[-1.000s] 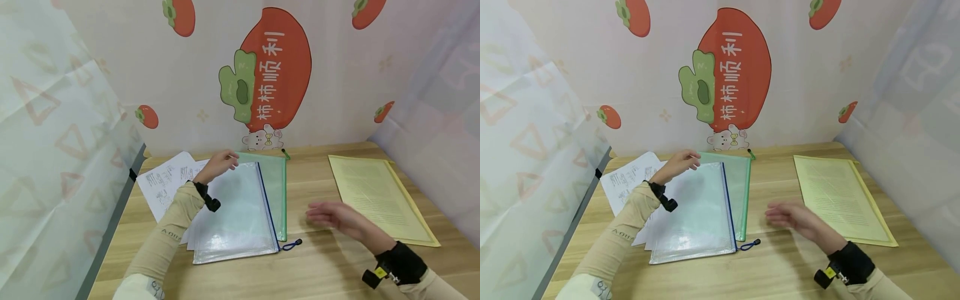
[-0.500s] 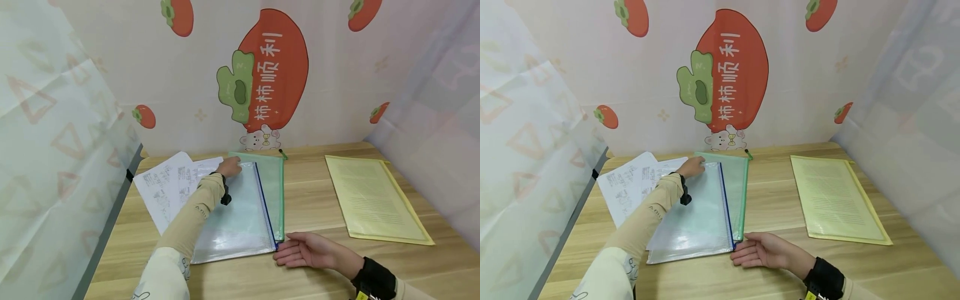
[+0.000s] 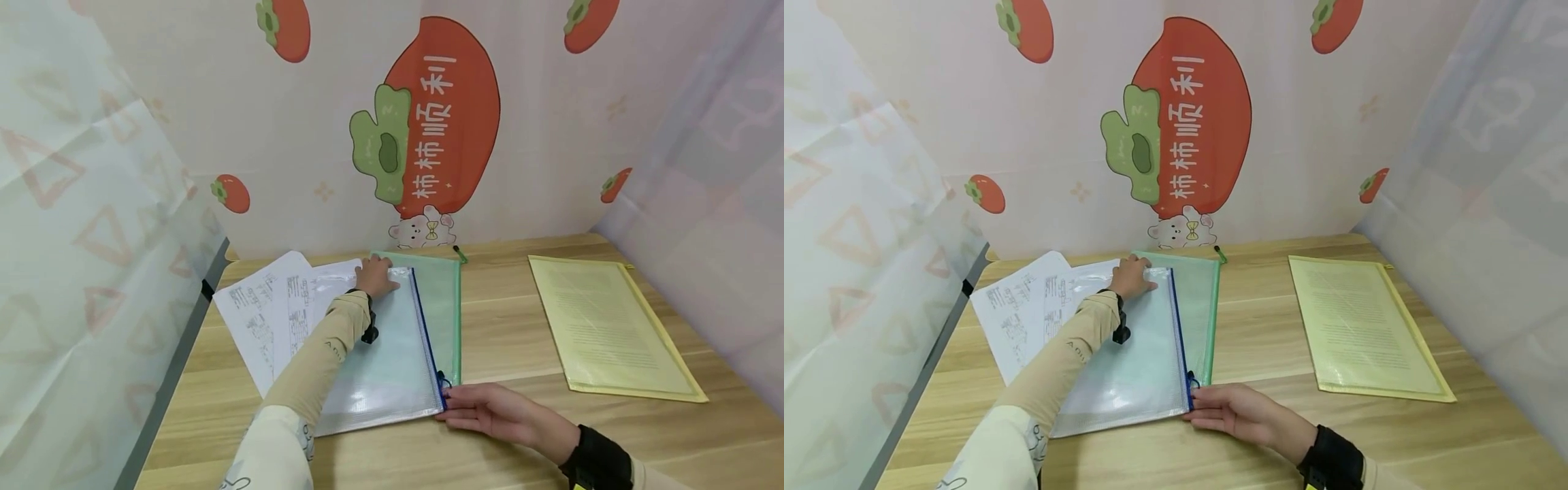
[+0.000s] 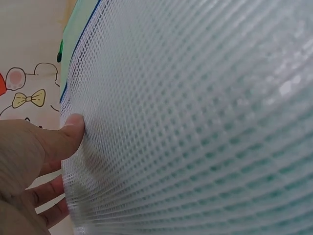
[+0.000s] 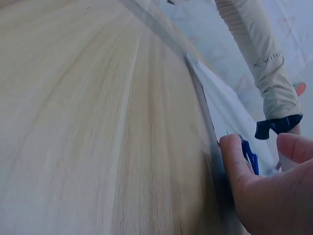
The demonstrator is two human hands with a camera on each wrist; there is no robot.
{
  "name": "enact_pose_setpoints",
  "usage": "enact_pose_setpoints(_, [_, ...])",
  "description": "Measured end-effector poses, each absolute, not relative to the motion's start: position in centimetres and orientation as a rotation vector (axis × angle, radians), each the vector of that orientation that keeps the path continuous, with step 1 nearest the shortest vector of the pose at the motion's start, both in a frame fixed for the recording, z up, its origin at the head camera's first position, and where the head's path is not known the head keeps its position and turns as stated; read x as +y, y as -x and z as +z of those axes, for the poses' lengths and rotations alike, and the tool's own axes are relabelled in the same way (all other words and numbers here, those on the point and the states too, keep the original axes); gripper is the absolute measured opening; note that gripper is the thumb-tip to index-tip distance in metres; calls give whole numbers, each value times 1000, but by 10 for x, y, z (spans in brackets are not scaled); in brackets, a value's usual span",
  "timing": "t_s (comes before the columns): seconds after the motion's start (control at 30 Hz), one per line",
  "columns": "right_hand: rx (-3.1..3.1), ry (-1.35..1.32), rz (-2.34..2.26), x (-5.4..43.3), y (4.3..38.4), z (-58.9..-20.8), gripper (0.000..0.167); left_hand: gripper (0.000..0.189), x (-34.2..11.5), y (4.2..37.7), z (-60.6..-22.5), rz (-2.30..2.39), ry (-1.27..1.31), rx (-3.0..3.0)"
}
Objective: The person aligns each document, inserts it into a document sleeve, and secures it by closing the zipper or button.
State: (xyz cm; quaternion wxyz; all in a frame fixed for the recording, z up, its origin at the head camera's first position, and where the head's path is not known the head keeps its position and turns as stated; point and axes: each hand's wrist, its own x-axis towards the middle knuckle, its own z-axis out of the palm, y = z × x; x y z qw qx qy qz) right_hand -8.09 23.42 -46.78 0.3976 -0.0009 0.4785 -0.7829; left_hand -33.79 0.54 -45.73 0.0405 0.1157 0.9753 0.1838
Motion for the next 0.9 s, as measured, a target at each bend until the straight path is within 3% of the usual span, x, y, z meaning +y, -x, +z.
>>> enact_pose_setpoints(0.23, [1180,-25,-2004,213,75,-472,21,38,6,343,-466,659,-334,3034])
enact_pose_setpoints(0.4, [1219,-128,-2061,209,74,-471,23,31,-2,348,-465,832,-332,3035])
enact_pose_setpoints(0.67, [1369,-122,-2181,238,97,-444,45,26,-27,339,-425,1289,-257,2854])
enact_pose_setpoints(0.9, [1598,-241,-2363,269,121,-399,28,25,-55,326,-391,1832,-325,2531])
